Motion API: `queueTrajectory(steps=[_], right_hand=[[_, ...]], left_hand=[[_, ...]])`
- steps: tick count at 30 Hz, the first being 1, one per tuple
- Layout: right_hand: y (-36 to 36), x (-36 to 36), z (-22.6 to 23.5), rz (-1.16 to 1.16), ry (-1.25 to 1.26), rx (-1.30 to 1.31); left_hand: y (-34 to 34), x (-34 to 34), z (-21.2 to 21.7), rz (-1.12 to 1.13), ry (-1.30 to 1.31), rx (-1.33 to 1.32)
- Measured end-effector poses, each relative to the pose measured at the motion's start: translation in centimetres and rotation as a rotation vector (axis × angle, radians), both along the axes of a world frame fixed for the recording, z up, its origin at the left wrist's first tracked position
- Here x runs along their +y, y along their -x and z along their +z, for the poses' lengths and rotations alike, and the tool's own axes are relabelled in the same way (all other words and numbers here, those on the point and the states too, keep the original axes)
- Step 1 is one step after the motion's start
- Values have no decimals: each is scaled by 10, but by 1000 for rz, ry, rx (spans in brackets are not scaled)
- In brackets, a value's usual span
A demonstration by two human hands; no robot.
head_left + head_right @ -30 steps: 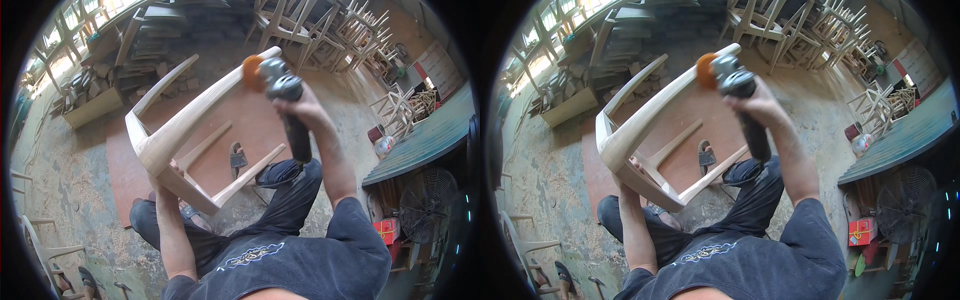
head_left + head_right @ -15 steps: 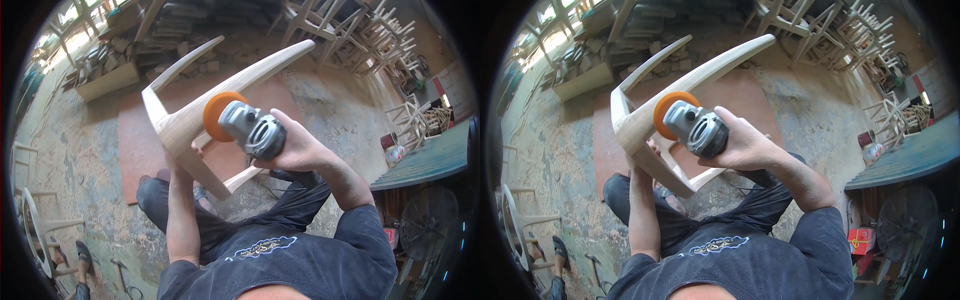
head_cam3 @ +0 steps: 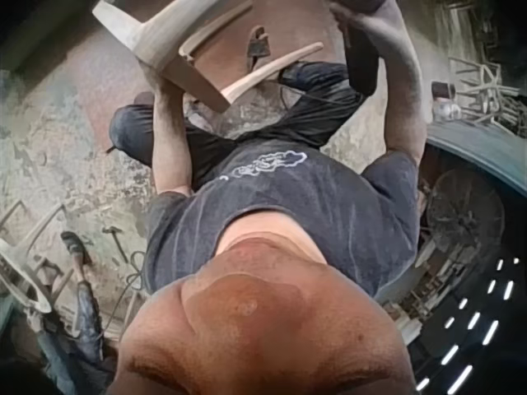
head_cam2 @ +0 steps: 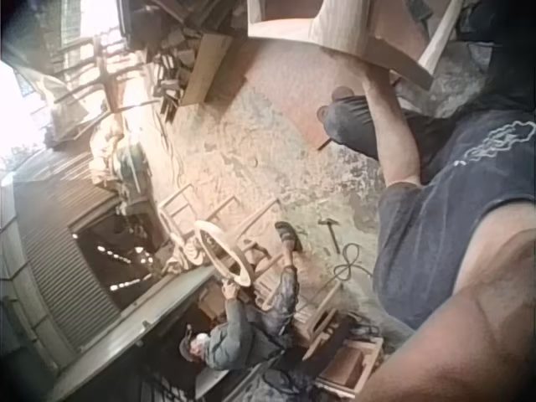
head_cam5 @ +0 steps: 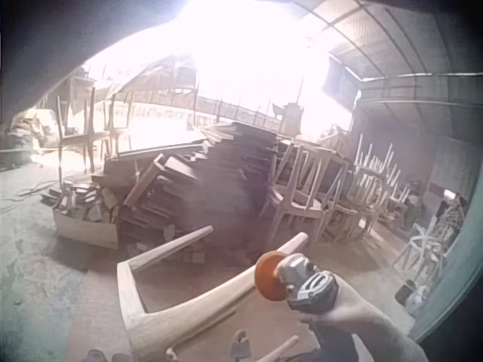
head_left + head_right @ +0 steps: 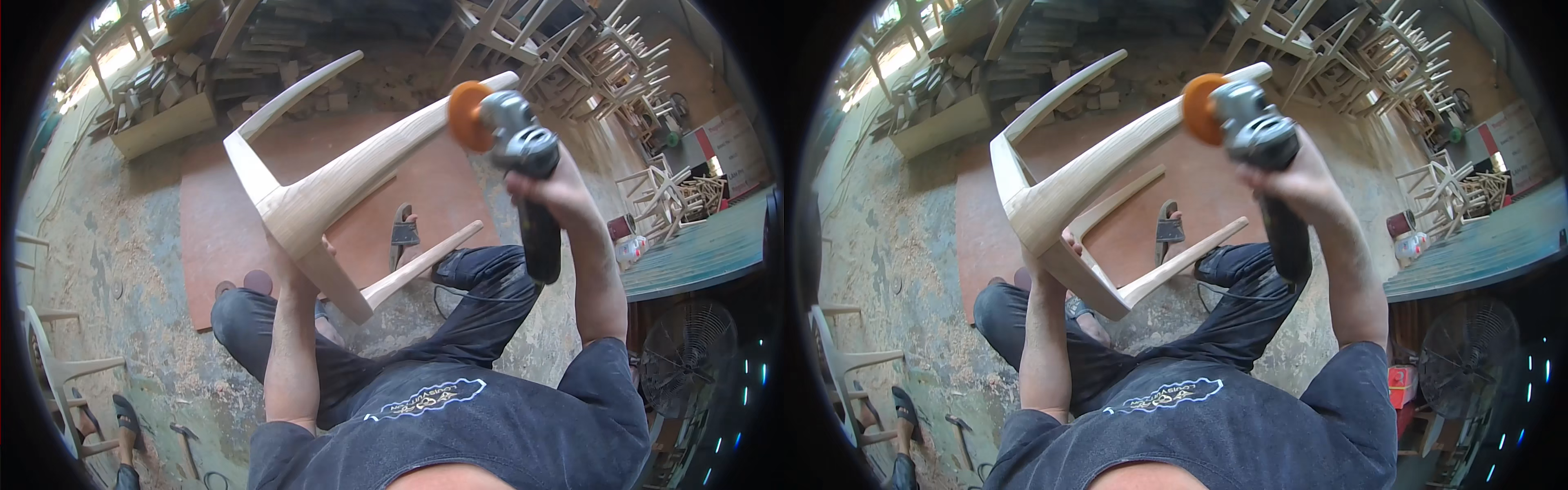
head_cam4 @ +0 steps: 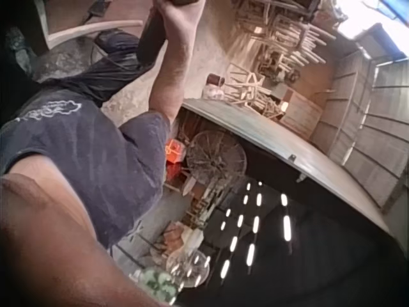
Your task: Using a power angle grinder with a sanding disc to smooth the surface of a wooden chair frame.
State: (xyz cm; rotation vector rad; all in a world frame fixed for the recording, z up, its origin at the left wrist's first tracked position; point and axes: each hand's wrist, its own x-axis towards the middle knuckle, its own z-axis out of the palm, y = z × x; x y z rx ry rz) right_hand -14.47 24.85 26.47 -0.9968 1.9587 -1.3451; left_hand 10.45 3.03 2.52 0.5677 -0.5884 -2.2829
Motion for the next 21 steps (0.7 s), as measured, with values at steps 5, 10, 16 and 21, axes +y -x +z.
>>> queueTrajectory(steps=[5,10,16,21], right_hand=[[-63,-24,-32,318,-112,215],[-68,-27,-24,344,-204,137],[26,5,-10,45,-22,-10],[66,42,-34,-211,208,-55]], left_hand=[[9,-2,-6,4,23,-118],[-1,1,-24,-12,-124,99],[-1,5,-18,33,-92,33],[-5,3,-6,18,-67,44]])
